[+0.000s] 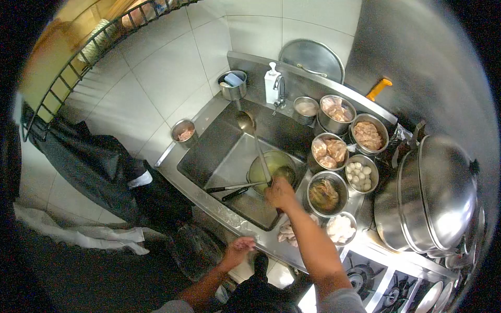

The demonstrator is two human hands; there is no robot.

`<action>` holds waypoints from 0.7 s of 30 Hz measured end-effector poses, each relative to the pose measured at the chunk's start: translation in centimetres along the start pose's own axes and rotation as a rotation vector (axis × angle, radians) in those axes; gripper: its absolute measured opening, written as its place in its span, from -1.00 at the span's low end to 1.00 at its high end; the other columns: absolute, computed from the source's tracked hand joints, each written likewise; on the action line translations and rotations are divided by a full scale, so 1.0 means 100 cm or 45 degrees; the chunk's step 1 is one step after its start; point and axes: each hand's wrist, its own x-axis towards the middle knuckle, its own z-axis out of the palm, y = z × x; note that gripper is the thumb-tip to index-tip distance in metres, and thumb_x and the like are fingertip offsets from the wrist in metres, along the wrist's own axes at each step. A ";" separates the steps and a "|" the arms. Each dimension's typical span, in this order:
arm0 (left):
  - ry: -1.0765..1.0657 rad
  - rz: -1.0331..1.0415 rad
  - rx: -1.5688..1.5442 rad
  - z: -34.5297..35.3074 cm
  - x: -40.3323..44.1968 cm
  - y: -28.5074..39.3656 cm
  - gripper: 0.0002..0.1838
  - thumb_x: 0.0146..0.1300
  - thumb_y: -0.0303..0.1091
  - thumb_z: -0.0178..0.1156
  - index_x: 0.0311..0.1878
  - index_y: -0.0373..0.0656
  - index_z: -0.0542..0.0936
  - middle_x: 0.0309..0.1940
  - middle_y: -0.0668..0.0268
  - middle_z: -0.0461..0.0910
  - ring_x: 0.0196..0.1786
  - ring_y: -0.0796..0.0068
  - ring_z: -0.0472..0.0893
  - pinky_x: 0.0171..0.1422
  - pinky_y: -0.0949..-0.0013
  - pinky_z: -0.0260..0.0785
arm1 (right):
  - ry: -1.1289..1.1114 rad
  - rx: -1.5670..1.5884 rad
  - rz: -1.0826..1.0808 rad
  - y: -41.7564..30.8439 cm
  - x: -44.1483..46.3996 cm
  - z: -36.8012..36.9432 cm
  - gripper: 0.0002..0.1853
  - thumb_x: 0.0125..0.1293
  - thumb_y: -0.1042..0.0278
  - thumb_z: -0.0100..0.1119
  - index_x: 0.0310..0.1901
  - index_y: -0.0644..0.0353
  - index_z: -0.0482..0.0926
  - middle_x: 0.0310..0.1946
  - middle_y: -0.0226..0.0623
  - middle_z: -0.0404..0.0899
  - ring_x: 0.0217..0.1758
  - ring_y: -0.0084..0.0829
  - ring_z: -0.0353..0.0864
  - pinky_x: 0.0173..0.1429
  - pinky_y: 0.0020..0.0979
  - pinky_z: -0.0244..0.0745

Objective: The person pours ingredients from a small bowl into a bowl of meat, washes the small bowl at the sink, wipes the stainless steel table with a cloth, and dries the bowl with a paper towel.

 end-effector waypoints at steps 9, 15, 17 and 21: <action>0.428 -0.056 0.057 -0.075 -0.016 -0.004 -0.73 0.31 -0.52 0.15 0.06 -0.31 0.52 -0.21 0.30 0.64 -0.19 0.55 0.60 -0.04 0.46 0.44 | 0.201 0.034 0.466 -0.012 0.009 0.046 -0.67 0.11 0.35 0.13 -0.11 0.37 0.57 -0.28 0.21 0.61 -0.12 0.15 0.60 -0.04 -0.08 0.46; 0.278 -0.157 0.014 -0.057 -0.030 0.008 -0.75 0.32 -0.52 0.11 0.06 -0.29 0.52 -0.21 0.28 0.64 -0.20 0.54 0.60 -0.04 0.44 0.44 | 0.393 0.147 0.316 0.004 0.025 0.035 -0.76 0.08 0.45 0.11 -0.22 0.40 0.56 -0.46 0.17 0.57 -0.33 0.08 0.64 -0.22 -0.15 0.48; 0.261 -0.138 -0.005 -0.065 -0.033 -0.009 -0.75 0.33 -0.52 0.10 0.06 -0.29 0.52 -0.21 0.27 0.64 -0.19 0.53 0.61 -0.04 0.43 0.45 | 0.343 0.207 0.278 0.007 0.013 0.038 -0.83 0.12 0.49 0.08 -0.28 0.40 0.55 -0.58 -0.02 0.54 -0.53 -0.16 0.61 -0.41 -0.23 0.47; 0.277 -0.108 0.005 -0.081 -0.033 -0.038 -0.76 0.33 -0.52 0.10 0.05 -0.25 0.51 -0.18 0.26 0.65 -0.20 0.51 0.62 -0.03 0.42 0.45 | -0.059 1.110 0.648 -0.012 -0.005 0.026 -0.91 0.28 0.48 0.06 -0.23 0.27 0.53 -0.66 -0.47 0.42 -0.71 -0.57 0.38 -0.72 -0.55 0.23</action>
